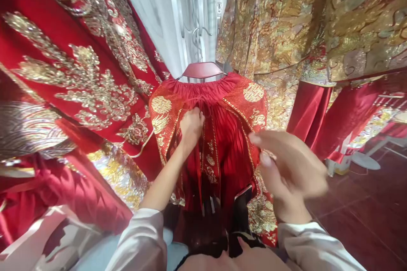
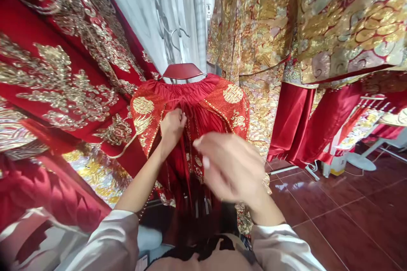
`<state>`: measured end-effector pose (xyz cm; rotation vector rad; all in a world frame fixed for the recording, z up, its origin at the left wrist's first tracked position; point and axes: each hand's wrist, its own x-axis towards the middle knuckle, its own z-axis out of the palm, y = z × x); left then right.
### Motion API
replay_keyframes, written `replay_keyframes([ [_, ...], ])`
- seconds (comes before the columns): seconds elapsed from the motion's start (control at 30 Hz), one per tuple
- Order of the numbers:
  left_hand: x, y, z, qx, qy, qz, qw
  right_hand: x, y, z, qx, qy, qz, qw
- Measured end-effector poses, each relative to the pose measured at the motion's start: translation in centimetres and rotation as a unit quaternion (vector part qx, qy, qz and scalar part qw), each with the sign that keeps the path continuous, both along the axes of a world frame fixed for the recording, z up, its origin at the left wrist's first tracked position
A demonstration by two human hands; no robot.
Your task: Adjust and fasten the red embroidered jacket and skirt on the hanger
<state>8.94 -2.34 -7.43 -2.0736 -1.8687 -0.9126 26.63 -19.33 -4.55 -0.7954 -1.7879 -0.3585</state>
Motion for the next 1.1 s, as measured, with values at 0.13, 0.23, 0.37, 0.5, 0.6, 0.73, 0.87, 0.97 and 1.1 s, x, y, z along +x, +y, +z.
replay_keyframes([
  [0.13, -1.8, -2.0, -3.8, -0.104, 0.074, -0.035, 0.991, -1.8, 10.0, 1.1, 0.044, 0.031, 0.009, 0.999],
  [0.23, -3.4, -3.7, -8.3, -0.213, 0.111, -0.063, 0.969, -2.6, 16.3, 1.1, -0.032, -0.022, -0.013, 0.999],
  [0.37, -5.2, -5.5, -12.1, -0.255, 0.125, -0.086, 0.955, -3.4, 19.7, 0.7, -0.087, -0.091, -0.055, 0.99],
  [0.5, -4.4, -6.2, -12.5, -0.28, 0.116, -0.123, 0.945, -3.0, 20.6, 0.6, -0.101, -0.108, -0.06, 0.987],
  [0.6, -2.4, -6.5, -12.9, -0.301, 0.112, -0.158, 0.934, -2.0, 21.8, 0.8, -0.122, -0.098, -0.019, 0.988],
  [0.73, -1.1, -7.4, -15.2, -0.34, 0.126, -0.159, 0.918, -0.7, 22.8, 0.7, -0.137, -0.113, 0.017, 0.984],
  [0.87, -1.8, -7.7, -15.9, -0.369, 0.125, -0.148, 0.909, 0.0, 22.0, -0.1, -0.111, -0.137, -0.004, 0.984],
  [0.97, -2.1, -7.0, -12.0, -0.342, 0.098, -0.154, 0.922, -0.1, 20.8, -0.6, -0.105, -0.178, -0.026, 0.978],
  [1.1, -1.9, -4.4, -3.2, -0.04, 0.068, -0.174, 0.982, -0.4, 19.8, -0.9, -0.104, -0.168, -0.005, 0.98],
])
